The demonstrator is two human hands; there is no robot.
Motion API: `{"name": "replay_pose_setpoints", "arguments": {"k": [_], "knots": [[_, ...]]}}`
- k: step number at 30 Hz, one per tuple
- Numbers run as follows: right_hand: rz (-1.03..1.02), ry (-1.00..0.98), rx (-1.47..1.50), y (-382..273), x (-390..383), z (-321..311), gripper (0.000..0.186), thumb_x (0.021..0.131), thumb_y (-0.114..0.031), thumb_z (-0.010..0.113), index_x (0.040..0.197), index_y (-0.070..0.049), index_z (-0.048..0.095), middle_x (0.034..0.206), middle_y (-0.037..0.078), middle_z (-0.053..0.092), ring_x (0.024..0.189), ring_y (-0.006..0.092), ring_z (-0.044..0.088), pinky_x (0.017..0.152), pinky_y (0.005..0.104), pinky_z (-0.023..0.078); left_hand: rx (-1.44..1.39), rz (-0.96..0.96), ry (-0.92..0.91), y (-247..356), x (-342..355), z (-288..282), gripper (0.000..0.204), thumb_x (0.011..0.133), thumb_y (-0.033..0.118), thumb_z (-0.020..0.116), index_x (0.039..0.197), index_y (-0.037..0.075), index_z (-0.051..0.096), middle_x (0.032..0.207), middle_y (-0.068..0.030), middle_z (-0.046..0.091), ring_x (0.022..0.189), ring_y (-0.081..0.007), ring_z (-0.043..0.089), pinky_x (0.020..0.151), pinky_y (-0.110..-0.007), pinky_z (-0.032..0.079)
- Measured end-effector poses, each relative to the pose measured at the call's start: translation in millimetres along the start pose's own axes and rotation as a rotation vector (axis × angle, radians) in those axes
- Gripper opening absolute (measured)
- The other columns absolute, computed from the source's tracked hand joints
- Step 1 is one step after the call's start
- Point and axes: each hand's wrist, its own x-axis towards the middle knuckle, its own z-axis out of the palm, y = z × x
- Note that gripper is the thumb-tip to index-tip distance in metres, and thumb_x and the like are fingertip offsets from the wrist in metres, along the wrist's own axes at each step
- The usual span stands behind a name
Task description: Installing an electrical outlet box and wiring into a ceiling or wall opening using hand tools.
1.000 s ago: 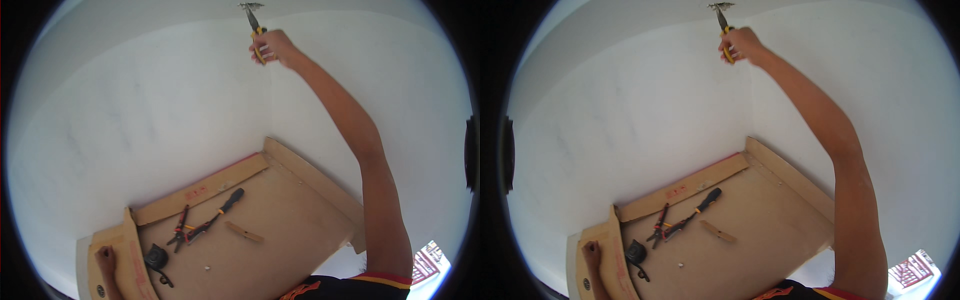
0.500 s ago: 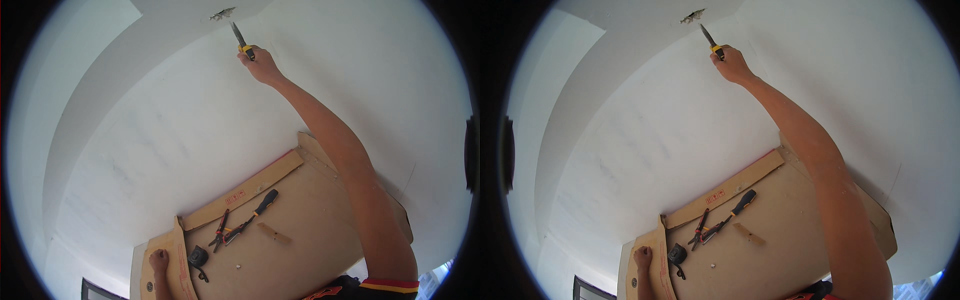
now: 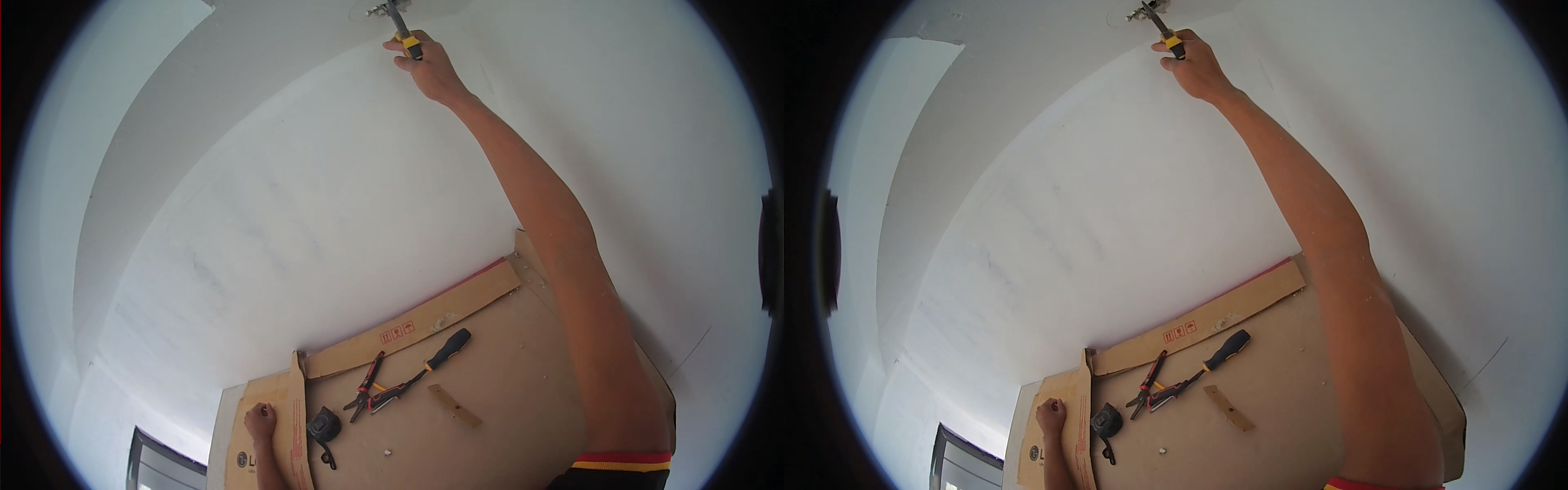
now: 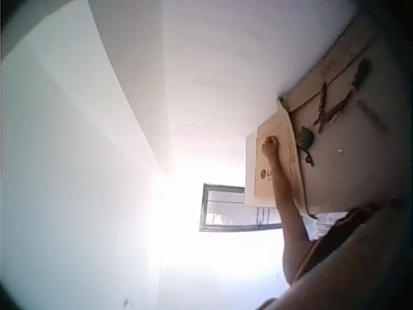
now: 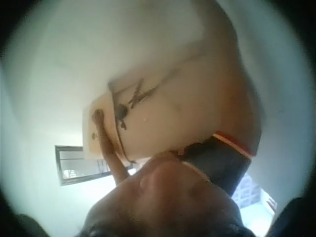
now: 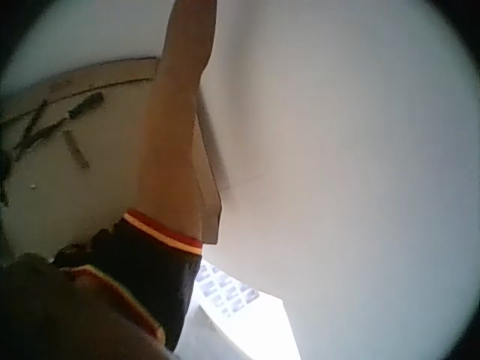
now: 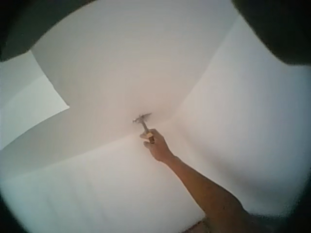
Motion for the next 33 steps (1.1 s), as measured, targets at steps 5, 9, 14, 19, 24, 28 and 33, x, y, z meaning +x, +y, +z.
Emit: {"name": "replay_pose_setpoints", "arguments": {"k": [5, 9, 14, 19, 24, 28, 33], "knots": [[-0.043, -0.061, -0.046, 6, 4, -10, 0.04, 0.085, -0.008, 0.057, 0.124, -0.003, 0.065, 0.132, 0.012, 0.054, 0.113, 0.0294, 0.054, 0.1, 0.0386, 0.04, -0.001, -0.051, -0.04, 11, 4, -4, 0.018, 0.082, 0.02, 0.068, 0.079, 0.002, 0.073, 0.07, -0.0156, 0.071, 0.064, -0.0307, 0.07, 0.066, -0.041, 0.056], [-0.026, -0.086, -0.045, 6, 12, -14, 0.037, 0.085, -0.009, 0.056, 0.119, -0.003, 0.068, 0.115, 0.011, 0.057, 0.1, 0.0274, 0.055, 0.093, 0.0376, 0.041, -0.014, -0.07, -0.05, 16, 4, -5, 0.019, 0.082, 0.02, 0.068, 0.078, 0.002, 0.072, 0.07, -0.0157, 0.071, 0.064, -0.0312, 0.07, 0.066, -0.042, 0.056], [0.151, -0.146, -0.065, 1, 14, -11, 0.034, 0.082, -0.008, 0.053, 0.108, -0.004, 0.074, 0.093, 0.009, 0.056, 0.082, 0.0246, 0.053, 0.082, 0.0364, 0.043, -0.019, -0.062, -0.009, 11, 5, -2, 0.019, 0.082, 0.022, 0.068, 0.077, 0.004, 0.072, 0.07, -0.0145, 0.07, 0.063, -0.0325, 0.069, 0.064, -0.042, 0.055], [-0.006, -0.138, -0.047, 11, 21, -15, 0.036, 0.076, -0.006, 0.049, 0.102, -0.004, 0.074, 0.085, 0.009, 0.056, 0.078, 0.0202, 0.052, 0.079, 0.0358, 0.044, -0.021, -0.062, 0.001, 8, 4, 1, 0.02, 0.082, 0.023, 0.068, 0.077, 0.004, 0.072, 0.07, -0.0143, 0.07, 0.065, -0.0331, 0.069, 0.065, -0.043, 0.055], [-0.006, -0.157, 0.074, 21, 33, -10, 0.035, 0.075, -0.005, 0.048, 0.099, -0.002, 0.073, 0.083, 0.006, 0.055, 0.076, 0.0174, 0.049, 0.077, 0.0328, 0.043, -0.052, -0.1, -0.018, 10, 4, 3, 0.02, 0.082, 0.023, 0.068, 0.077, 0.004, 0.072, 0.07, -0.014, 0.07, 0.066, -0.0324, 0.069, 0.067, -0.044, 0.055], [0.061, -0.157, 0.108, 20, 38, -2, 0.035, 0.074, -0.003, 0.047, 0.099, -0.001, 0.072, 0.081, 0.002, 0.052, 0.071, 0.0142, 0.045, 0.071, 0.0279, 0.042, -0.028, -0.093, 0.002, 1, 2, 1, 0.02, 0.081, 0.024, 0.068, 0.076, 0.005, 0.072, 0.07, -0.0132, 0.07, 0.066, -0.0315, 0.069, 0.067, -0.043, 0.055], [-0.002, -0.11, 0.166, 22, 39, 0, 0.035, 0.074, -0.002, 0.048, 0.098, 0.0, 0.072, 0.076, 0.001, 0.048, 0.068, 0.013, 0.043, 0.067, 0.0284, 0.04, -0.03, -0.084, 0.004, 0, 3, 5, 0.02, 0.081, 0.024, 0.068, 0.076, 0.005, 0.072, 0.07, -0.0123, 0.071, 0.066, -0.0311, 0.069, 0.066, -0.043, 0.055]]}}
